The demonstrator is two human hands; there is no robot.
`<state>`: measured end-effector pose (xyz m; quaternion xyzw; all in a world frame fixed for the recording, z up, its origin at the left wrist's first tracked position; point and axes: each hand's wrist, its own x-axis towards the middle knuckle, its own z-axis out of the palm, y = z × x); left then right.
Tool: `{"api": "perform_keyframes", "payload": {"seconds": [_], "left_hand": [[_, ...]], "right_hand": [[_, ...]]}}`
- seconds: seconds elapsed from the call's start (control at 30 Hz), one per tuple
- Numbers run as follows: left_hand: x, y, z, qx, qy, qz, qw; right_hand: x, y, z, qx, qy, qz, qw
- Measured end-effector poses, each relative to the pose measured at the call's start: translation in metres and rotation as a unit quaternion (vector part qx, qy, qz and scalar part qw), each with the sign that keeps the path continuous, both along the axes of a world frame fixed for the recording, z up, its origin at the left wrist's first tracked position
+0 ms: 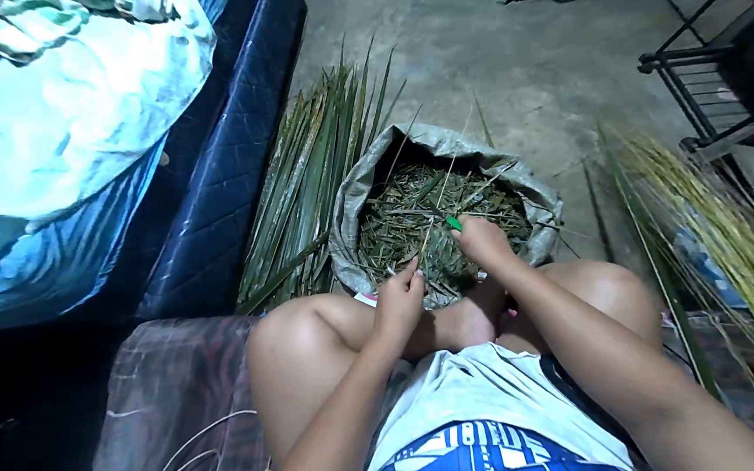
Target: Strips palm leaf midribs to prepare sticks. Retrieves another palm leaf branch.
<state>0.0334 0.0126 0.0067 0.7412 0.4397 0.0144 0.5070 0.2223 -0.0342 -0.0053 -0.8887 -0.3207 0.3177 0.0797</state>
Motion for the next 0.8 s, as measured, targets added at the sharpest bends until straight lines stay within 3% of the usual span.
{"api": "perform_keyframes", "payload": {"seconds": [0.17, 0.27, 0.43, 0.53, 0.67, 0.73, 0.8], "left_hand": [[0.001, 0.013, -0.004, -0.077, -0.083, 0.074, 0.991], [-0.002, 0.011, -0.004, -0.095, -0.107, 0.085, 0.986], [-0.001, 0.007, 0.002, -0.156, -0.109, 0.099, 0.977], [-0.001, 0.009, 0.001, -0.175, -0.127, 0.110, 0.970], [-0.001, 0.011, -0.002, -0.196, -0.143, 0.117, 0.963], [-0.001, 0.012, -0.001, -0.204, -0.145, 0.115, 0.961], [-0.002, 0.010, 0.000, -0.217, -0.150, 0.111, 0.958]], "right_hand": [[-0.044, -0.016, 0.017, 0.029, 0.142, 0.103, 0.984], [-0.047, -0.013, 0.023, 0.003, 0.086, 0.126, 0.988], [-0.006, 0.002, -0.002, 0.006, -0.039, 0.032, 0.999], [-0.006, 0.001, 0.009, 0.027, -0.019, 0.024, 0.999], [-0.041, -0.013, 0.019, 0.025, 0.081, 0.126, 0.988], [-0.046, -0.012, 0.020, 0.010, 0.076, 0.140, 0.987], [-0.030, -0.008, 0.013, 0.008, 0.035, 0.095, 0.995]]}}
